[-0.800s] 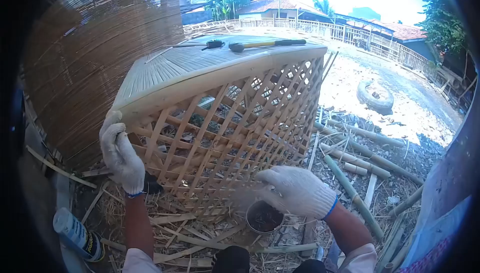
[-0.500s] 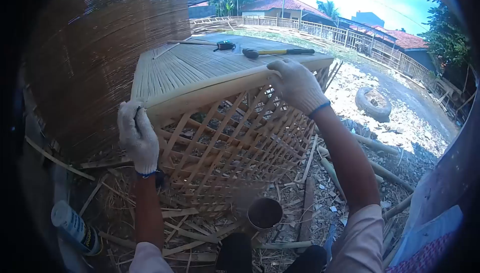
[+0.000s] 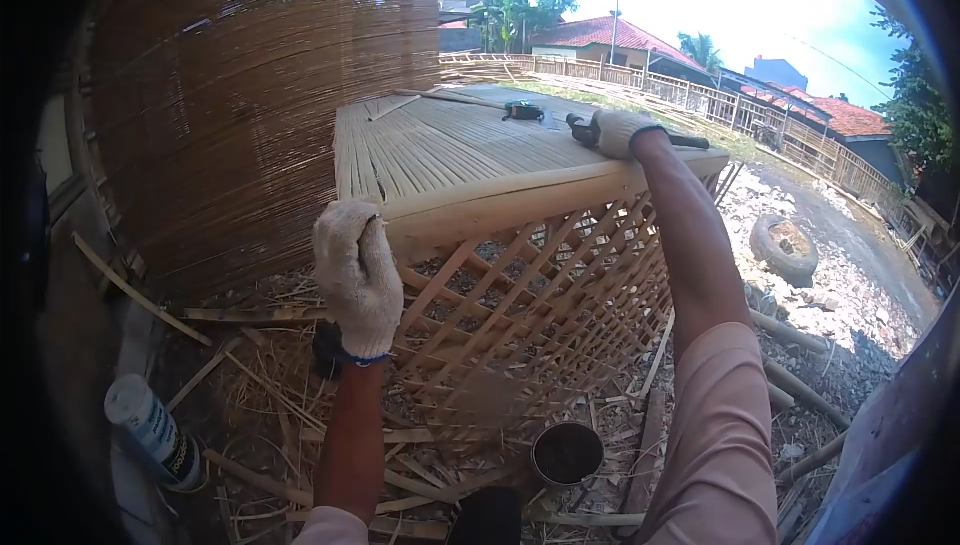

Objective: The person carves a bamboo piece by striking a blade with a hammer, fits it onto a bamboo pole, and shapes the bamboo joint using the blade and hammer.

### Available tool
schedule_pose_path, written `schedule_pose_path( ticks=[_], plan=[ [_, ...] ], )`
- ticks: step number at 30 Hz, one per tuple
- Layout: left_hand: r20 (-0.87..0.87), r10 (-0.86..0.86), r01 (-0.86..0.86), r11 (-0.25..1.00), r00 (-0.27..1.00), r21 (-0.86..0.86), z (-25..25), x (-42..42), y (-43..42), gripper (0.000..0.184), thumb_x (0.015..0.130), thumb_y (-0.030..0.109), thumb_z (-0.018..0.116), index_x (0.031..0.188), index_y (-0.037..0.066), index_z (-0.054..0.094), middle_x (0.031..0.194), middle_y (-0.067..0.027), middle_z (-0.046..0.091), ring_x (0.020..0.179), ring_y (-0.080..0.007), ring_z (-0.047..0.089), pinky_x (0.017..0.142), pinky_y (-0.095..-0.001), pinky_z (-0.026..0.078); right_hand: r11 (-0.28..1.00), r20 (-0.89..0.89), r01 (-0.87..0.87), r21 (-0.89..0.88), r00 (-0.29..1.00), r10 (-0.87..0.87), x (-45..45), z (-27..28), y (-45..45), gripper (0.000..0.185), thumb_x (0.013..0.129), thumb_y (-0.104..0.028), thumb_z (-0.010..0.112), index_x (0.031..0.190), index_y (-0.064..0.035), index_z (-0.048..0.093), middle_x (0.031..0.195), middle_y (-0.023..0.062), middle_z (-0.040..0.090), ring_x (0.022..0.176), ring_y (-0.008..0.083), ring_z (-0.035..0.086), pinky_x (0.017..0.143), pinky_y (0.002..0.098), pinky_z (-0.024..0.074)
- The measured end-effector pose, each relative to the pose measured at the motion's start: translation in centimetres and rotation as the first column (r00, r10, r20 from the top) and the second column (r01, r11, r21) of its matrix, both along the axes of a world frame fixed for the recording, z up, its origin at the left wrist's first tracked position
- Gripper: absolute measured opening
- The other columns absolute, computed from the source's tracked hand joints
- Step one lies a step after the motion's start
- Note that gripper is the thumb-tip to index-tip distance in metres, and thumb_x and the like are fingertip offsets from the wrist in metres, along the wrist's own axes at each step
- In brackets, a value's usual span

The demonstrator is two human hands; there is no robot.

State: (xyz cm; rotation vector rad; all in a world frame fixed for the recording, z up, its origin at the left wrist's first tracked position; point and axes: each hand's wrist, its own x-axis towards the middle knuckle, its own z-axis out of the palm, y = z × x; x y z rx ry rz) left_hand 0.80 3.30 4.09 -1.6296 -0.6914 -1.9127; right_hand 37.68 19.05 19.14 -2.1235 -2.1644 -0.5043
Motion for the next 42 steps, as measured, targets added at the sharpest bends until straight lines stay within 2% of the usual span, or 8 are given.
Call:
schedule_pose_path(
  ticks=[5, 12, 17, 19, 23, 30, 37, 42],
  plan=[
    [-0.012, 0.048, -0.048, 0.999, 0.999, -0.019, -0.6, 0.2, 0.3, 0.015, 0.104, 0.0, 0.068, 0.118, 0.005, 0.069, 0.116, -0.0129, 0.072, 0.111, -0.0343, 0.07, 0.101, -0.049, 0.055, 0.783, 0.293, -0.285, 0.552, 0.946, 0.137, -0.1, -0.1, -4.8, 0.022, 0.11, -0.024, 0.061, 0.119, -0.0049, 0.067, 0.112, 0.0178, 0.077, 0.111, 0.0374, 0.075, 0.095, 0.0529, 0.0547],
    [0.001, 0.047, -0.046, 0.995, 0.999, -0.091, -0.4, 0.2, -0.3, 0.018, 0.116, 0.009, 0.055, 0.124, 0.001, 0.069, 0.118, -0.0107, 0.072, 0.11, -0.0236, 0.07, 0.099, -0.0393, 0.056, 0.612, -0.162, -0.137, 0.779, 0.899, 0.407, 4.7, -9.0, -19.9, 0.029, 0.119, -0.029, 0.045, 0.128, -0.0033, 0.057, 0.079, 0.0174, 0.065, 0.065, 0.033, 0.065, 0.06, 0.0486, 0.0495],
    [0.124, 0.05, -0.031, 0.989, 0.991, -0.146, -1.2, 0.9, -2.2, 0.02, 0.116, 0.012, 0.057, 0.127, 0.0, 0.069, 0.124, -0.0103, 0.071, 0.116, -0.0225, 0.069, 0.107, -0.0385, 0.054, 0.901, -0.88, 0.145, 0.408, 0.324, 0.346, 8.0, -25.4, -34.6, 0.03, 0.119, -0.034, 0.047, 0.115, -0.008, 0.06, 0.071, -0.0046, 0.05, 0.053, 0.0048, 0.043, 0.049, 0.026, 0.0348],
    [0.229, -0.013, -0.042, 0.971, 0.973, 0.234, -3.4, 3.2, -4.0, 0.016, 0.113, 0.011, 0.061, 0.124, 0.003, 0.068, 0.122, -0.0098, 0.068, 0.112, -0.0209, 0.069, 0.103, -0.0366, 0.06, 0.97, -0.989, 0.225, 0.09, 0.132, 0.061, 9.5, -33.0, -39.6, 0.029, 0.118, -0.037, 0.05, 0.113, -0.0102, 0.059, 0.071, -0.005, 0.051, 0.052, 0.0046, 0.044, 0.046, 0.0253, 0.0358],
    [0.183, -0.348, 0.358, 0.933, 0.919, -0.023, -14.7, 11.8, -9.8, 0.016, 0.11, 0.005, 0.064, 0.125, 0.003, 0.067, 0.123, -0.0095, 0.066, 0.115, -0.0219, 0.068, 0.106, -0.0381, 0.06, 0.911, -0.964, 0.389, -0.139, 0.156, -0.214, 10.2, -49.9, -48.8, 0.023, 0.113, -0.031, 0.058, 0.103, -0.0107, 0.061, 0.075, -0.0034, 0.054, 0.055, 0.0075, 0.048, 0.048, 0.0275, 0.0397],
    [0.362, -0.754, 0.368, -0.172, 0.548, -0.914, -35.9, 26.3, -18.8, 0.02, 0.108, 0.009, 0.068, 0.124, 0.001, 0.075, 0.117, -0.0061, 0.076, 0.108, -0.0122, 0.068, 0.099, -0.0286, 0.053, 0.767, -0.883, 0.504, -0.397, -0.438, -0.169, 7.0, -62.9, -60.2, 0.027, 0.115, -0.03, 0.055, 0.117, -0.0046, 0.064, 0.086, 0.0007, 0.064, 0.063, 0.0062, 0.055, 0.055, 0.0261, 0.0457],
    [0.301, -0.857, 0.043, -0.312, 0.419, -0.949, -53.3, 32.9, -22.5, 0.023, 0.104, 0.02, 0.071, 0.121, 0.005, 0.077, 0.113, -0.0162, 0.08, 0.101, -0.0294, 0.079, 0.091, -0.0399, 0.06, 0.655, -0.889, 0.633, -0.412, -0.438, -0.136, 6.8, -66.4, -64.0, 0.032, 0.116, -0.033, 0.055, 0.124, -0.0039, 0.065, 0.088, -0.0012, 0.063, 0.066, 0.0033, 0.052, 0.055, 0.0235, 0.0424],
    [0.176, -0.834, 0.024, -0.192, 0.523, -0.981, -58.0, 37.4, -25.4, 0.018, 0.102, 0.019, 0.072, 0.115, 0.007, 0.078, 0.117, -0.0141, 0.079, 0.108, -0.0345, 0.075, 0.097, -0.0435, 0.058, 0.58, -0.844, 0.639, -0.506, -0.226, -0.487, 7.5, -67.6, -65.1, 0.044, 0.108, -0.031, 0.063, 0.135, 0.0034, 0.063, 0.113, 0.0262, 0.077, 0.104, 0.039, 0.076, 0.092, 0.047, 0.0569]
  ],
)
